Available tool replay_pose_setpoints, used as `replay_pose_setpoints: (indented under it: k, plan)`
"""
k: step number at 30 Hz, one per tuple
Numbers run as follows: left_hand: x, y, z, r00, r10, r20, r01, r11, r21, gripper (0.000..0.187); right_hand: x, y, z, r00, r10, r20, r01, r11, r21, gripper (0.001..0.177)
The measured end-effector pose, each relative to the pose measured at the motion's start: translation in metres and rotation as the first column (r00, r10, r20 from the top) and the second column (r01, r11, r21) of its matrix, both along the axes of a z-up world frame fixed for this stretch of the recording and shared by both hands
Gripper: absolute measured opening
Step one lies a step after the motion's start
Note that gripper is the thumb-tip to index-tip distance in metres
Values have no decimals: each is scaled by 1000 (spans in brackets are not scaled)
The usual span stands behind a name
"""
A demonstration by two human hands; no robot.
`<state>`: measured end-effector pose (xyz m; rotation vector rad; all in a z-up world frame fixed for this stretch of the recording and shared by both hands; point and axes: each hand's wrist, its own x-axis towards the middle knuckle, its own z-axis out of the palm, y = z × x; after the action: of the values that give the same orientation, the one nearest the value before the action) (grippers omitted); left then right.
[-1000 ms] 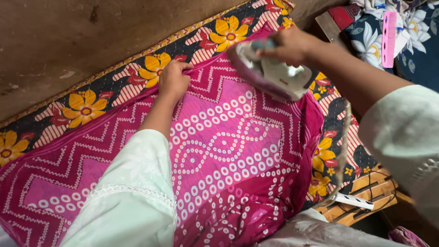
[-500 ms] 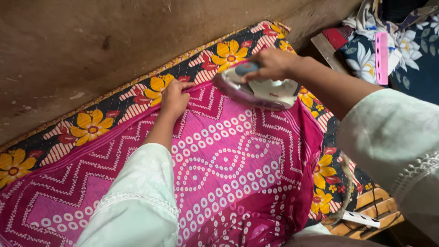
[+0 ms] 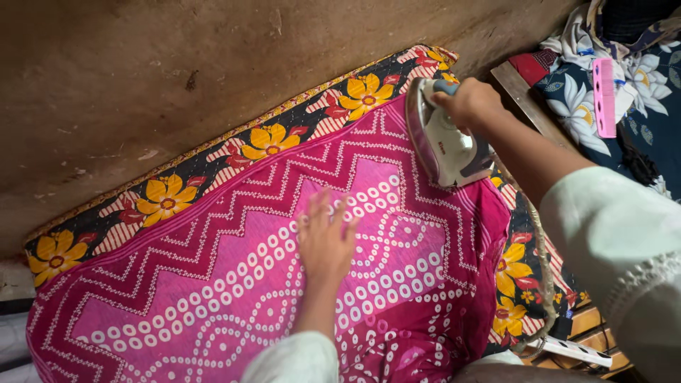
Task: The person irons a pink patterned cloth on a floral-patterned ironing board. They repeatedly spread, smooth, and iron different sections of the fabric, then fold and reposition it to continue ironing.
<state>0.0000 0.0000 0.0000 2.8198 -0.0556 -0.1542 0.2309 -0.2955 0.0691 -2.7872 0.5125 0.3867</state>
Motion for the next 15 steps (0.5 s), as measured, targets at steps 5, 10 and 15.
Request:
replay_pose_setpoints:
  k: [5, 10, 15]
  plan:
    - [-48, 70, -7, 947, 321, -7, -313, 926, 213, 71, -14, -3, -3, 1000, -12, 22, 6, 965, 261, 64]
    - [-92, 133, -26, 826, 549, 127, -563, 815, 138, 74, -67, 30, 1, 994, 105, 6, -97, 888, 450, 62]
    - [-99, 155, -37, 753, 639, 155, -654, 753, 69, 71, -90, 95, 22, 941, 318, -115, -264, 904, 336, 54]
